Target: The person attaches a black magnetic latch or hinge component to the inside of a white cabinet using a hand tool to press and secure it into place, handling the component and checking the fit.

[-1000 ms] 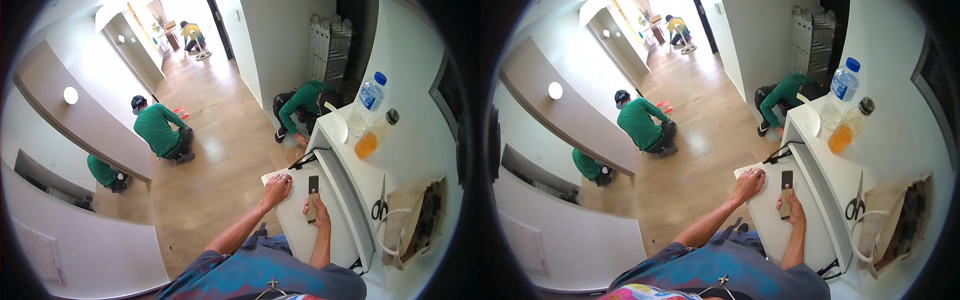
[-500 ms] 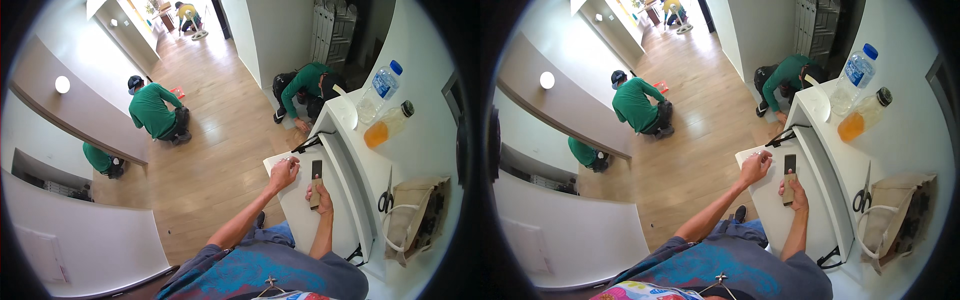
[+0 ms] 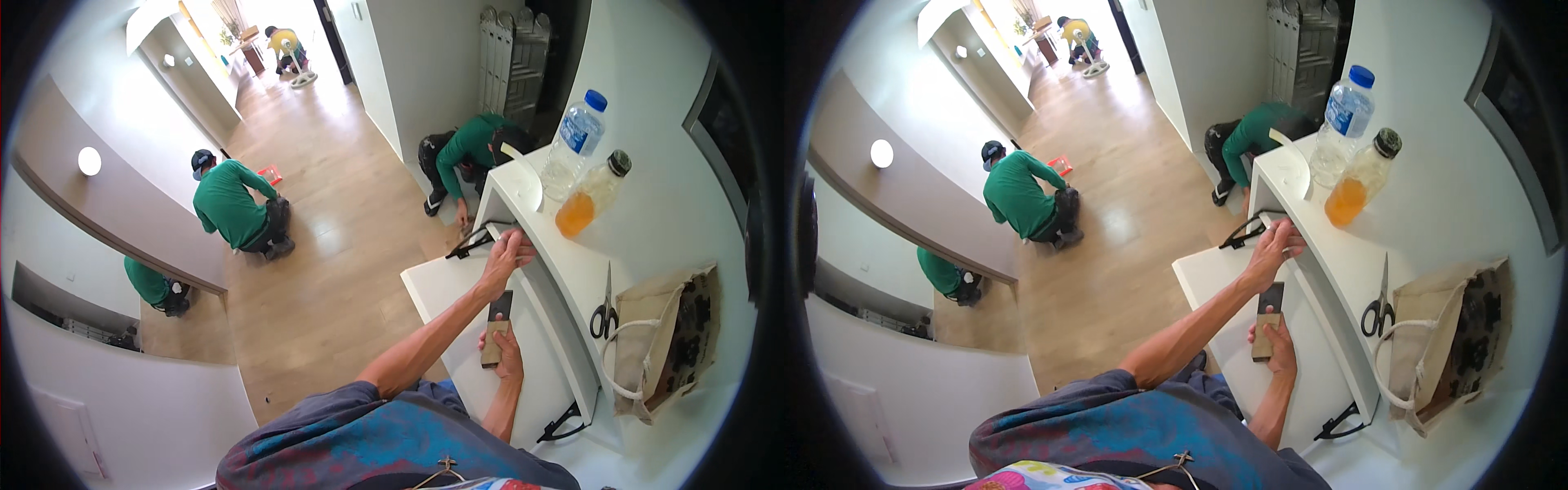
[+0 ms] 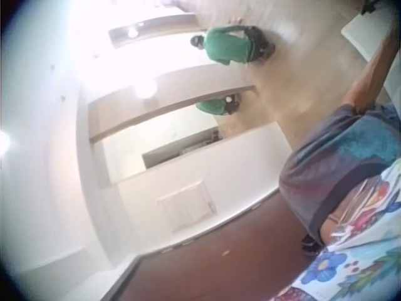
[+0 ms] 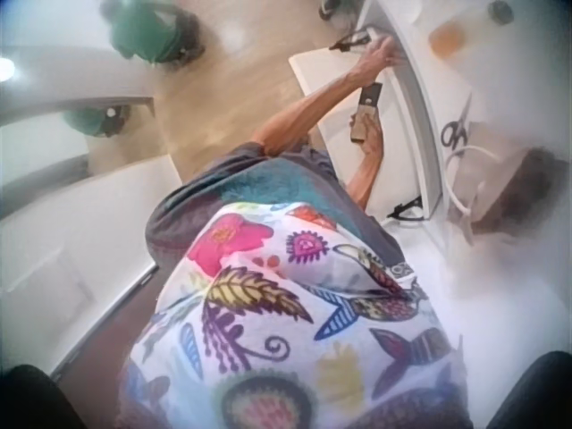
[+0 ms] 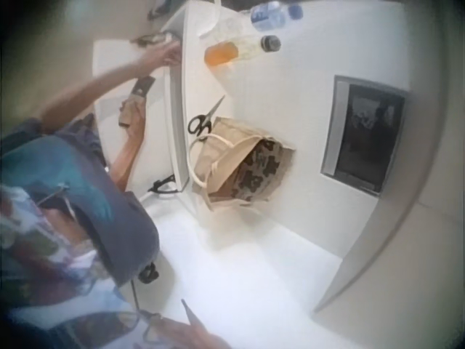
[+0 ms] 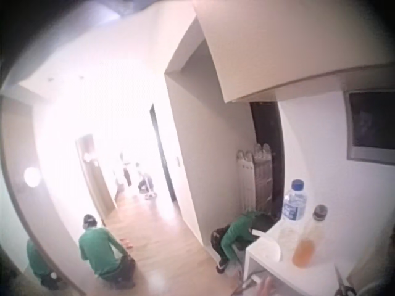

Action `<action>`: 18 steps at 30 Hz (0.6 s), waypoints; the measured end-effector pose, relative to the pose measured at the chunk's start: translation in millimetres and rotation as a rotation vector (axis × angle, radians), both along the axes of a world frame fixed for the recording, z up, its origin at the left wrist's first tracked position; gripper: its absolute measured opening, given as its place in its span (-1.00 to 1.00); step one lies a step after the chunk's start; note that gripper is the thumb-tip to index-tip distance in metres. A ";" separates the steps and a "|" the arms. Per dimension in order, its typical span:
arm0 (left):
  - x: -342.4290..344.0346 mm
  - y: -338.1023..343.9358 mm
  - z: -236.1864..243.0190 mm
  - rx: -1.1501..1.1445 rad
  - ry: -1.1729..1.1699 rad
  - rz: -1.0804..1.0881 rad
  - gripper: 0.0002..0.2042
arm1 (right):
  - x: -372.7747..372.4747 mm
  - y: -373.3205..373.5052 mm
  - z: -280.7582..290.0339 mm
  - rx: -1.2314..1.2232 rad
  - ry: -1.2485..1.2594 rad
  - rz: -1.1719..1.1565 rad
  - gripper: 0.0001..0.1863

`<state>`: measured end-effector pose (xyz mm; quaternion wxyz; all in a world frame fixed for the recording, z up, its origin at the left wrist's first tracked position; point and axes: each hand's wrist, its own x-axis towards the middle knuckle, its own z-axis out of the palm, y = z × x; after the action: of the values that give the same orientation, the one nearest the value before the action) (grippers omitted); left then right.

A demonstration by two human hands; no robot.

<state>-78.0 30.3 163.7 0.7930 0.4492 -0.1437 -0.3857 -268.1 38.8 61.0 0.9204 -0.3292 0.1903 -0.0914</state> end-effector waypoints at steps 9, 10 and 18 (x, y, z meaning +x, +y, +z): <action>6.2 -17.1 11.6 -0.073 0.062 -0.023 -0.72 | 12.6 -9.3 -4.2 0.097 -0.032 0.022 -0.47; 5.0 -16.1 9.4 -0.075 0.094 -0.025 -0.73 | 9.4 -10.1 -8.5 0.100 -0.033 0.030 -0.47; 19.1 -18.3 -17.6 -0.266 0.266 -0.051 -0.86 | 8.9 -17.5 -20.5 0.154 -0.018 0.064 -0.43</action>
<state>-58.9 12.0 146.1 0.8473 0.2817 -0.0986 -0.4393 -259.1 21.2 40.5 0.9471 -0.2623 0.1778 -0.0501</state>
